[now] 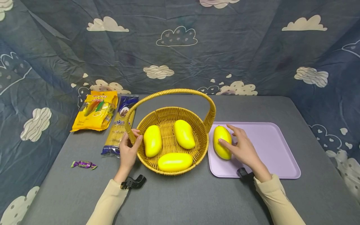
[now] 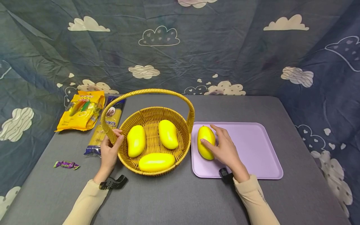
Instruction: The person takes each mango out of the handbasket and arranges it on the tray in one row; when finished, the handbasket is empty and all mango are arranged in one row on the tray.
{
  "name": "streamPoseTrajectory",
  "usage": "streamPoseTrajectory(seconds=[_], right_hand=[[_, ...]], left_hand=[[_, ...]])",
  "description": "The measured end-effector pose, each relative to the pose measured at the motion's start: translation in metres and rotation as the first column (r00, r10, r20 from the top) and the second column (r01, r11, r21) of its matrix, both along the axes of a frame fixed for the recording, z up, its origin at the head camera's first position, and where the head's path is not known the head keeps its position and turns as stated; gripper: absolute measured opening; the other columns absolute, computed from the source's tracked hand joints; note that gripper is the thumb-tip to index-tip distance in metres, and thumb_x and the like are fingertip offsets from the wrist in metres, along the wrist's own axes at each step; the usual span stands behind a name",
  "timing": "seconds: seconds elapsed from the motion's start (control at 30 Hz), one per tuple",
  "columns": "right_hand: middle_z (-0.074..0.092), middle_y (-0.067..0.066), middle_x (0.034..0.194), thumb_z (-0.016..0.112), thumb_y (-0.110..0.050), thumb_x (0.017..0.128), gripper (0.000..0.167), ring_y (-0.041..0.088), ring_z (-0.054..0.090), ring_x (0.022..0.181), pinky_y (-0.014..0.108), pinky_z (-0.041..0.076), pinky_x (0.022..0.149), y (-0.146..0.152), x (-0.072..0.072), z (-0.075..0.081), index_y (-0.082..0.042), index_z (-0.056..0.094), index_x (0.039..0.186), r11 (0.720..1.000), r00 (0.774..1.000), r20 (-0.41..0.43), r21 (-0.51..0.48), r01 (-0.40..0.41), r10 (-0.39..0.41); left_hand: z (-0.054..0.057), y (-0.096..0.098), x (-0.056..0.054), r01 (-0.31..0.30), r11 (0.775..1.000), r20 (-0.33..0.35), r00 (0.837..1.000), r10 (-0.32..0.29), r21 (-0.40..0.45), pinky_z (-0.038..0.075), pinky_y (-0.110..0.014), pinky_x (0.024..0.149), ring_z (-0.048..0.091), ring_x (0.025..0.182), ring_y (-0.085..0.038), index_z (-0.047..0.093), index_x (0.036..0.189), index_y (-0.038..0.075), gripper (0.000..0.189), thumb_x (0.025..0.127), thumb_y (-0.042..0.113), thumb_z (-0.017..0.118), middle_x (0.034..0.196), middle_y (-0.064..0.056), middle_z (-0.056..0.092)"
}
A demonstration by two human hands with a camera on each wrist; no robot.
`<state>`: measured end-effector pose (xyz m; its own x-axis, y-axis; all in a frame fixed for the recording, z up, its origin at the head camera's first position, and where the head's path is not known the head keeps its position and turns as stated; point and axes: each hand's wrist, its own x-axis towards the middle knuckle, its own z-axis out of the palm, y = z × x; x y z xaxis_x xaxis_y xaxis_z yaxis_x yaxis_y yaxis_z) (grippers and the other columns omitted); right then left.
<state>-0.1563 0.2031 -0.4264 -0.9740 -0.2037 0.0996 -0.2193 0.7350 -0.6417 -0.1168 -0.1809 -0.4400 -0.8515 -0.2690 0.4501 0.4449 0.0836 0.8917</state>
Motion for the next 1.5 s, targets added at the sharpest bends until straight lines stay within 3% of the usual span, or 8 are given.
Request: streamPoseTrajectory(seconds=[0.27,0.53,0.73,0.93,1.03,1.13,1.37,1.5], right_hand=[[0.057,0.012,0.123,0.071,-0.018,0.085,0.046,0.031,0.055,0.104,0.046,0.045,0.078,-0.008,0.007,0.013,-0.006,0.056,0.128,0.991,0.963,-0.269,-0.129,-0.029,-0.007],[0.067,0.0,0.106,0.074,-0.006,0.08,0.034,0.02,0.062,0.086,0.033,0.049,0.067,-0.033,0.014,0.036,-0.008,0.067,0.113,0.978,0.881,-0.466,-0.136,-0.156,0.076],[0.068,0.001,0.097,0.074,-0.01,0.079,0.029,0.017,0.062,0.08,0.033,0.05,0.059,-0.052,0.013,0.046,-0.01,0.07,0.107,0.968,0.825,-0.541,-0.076,-0.241,0.163],[0.066,-0.003,0.092,0.071,-0.022,0.084,0.024,0.013,0.057,0.07,0.03,0.046,0.058,-0.071,0.006,0.056,-0.012,0.069,0.106,0.949,0.793,-0.555,-0.02,-0.315,0.252],[0.066,-0.004,0.094,0.07,-0.026,0.085,0.025,0.01,0.055,0.068,0.029,0.046,0.057,-0.082,0.003,0.062,-0.014,0.069,0.107,0.942,0.792,-0.536,0.015,-0.335,0.291],[0.066,-0.002,0.096,0.072,-0.028,0.084,0.03,0.013,0.057,0.071,0.031,0.046,0.059,-0.093,0.001,0.067,-0.014,0.067,0.11,0.942,0.809,-0.494,0.075,-0.326,0.319],[0.063,0.009,0.108,0.073,-0.032,0.084,0.044,0.023,0.061,0.085,0.039,0.049,0.066,-0.117,-0.005,0.076,-0.01,0.062,0.121,0.939,0.912,-0.266,0.236,-0.251,0.311],[0.06,0.014,0.115,0.074,-0.032,0.083,0.052,0.029,0.061,0.088,0.044,0.049,0.071,-0.127,-0.007,0.078,-0.008,0.058,0.125,0.927,0.943,-0.144,0.274,-0.255,0.301]], left_hand=[[0.0,0.001,0.0,-0.001,1.0,-0.006,1.0,0.001,-0.002,0.04,-0.023,0.08,0.051,0.098,-0.021,0.05,0.093,-0.017,0.011,0.086,-0.012,0.057,0.104,-0.034,0.05],[0.002,0.001,0.0,-0.006,1.0,-0.002,1.0,0.006,-0.002,0.039,-0.024,0.082,0.051,0.099,-0.021,0.051,0.092,-0.016,0.01,0.086,-0.012,0.058,0.105,-0.034,0.05],[0.002,0.001,0.001,-0.011,1.0,0.007,1.0,0.011,-0.001,0.039,-0.024,0.081,0.051,0.1,-0.019,0.051,0.092,-0.015,0.01,0.086,-0.011,0.058,0.105,-0.033,0.051],[0.001,0.001,0.001,-0.009,1.0,0.01,1.0,0.009,0.001,0.039,-0.023,0.081,0.051,0.099,-0.02,0.051,0.092,-0.016,0.01,0.087,-0.01,0.058,0.106,-0.033,0.051],[0.0,0.001,0.001,-0.009,1.0,0.006,1.0,0.009,0.0,0.04,-0.023,0.081,0.051,0.099,-0.023,0.051,0.092,-0.016,0.01,0.087,-0.01,0.058,0.106,-0.034,0.051],[-0.001,0.001,0.001,-0.009,1.0,0.001,1.0,0.009,-0.001,0.039,-0.024,0.082,0.051,0.1,-0.025,0.051,0.092,-0.015,0.01,0.086,-0.011,0.058,0.105,-0.034,0.051],[-0.001,0.0,0.0,-0.011,1.0,-0.003,1.0,0.011,-0.008,0.039,-0.024,0.082,0.051,0.1,-0.023,0.051,0.091,-0.015,0.01,0.086,-0.01,0.058,0.105,-0.034,0.051],[-0.001,0.0,0.0,-0.012,1.0,-0.007,1.0,0.012,-0.014,0.039,-0.024,0.082,0.051,0.1,-0.023,0.052,0.091,-0.015,0.01,0.086,-0.011,0.058,0.104,-0.034,0.051]])
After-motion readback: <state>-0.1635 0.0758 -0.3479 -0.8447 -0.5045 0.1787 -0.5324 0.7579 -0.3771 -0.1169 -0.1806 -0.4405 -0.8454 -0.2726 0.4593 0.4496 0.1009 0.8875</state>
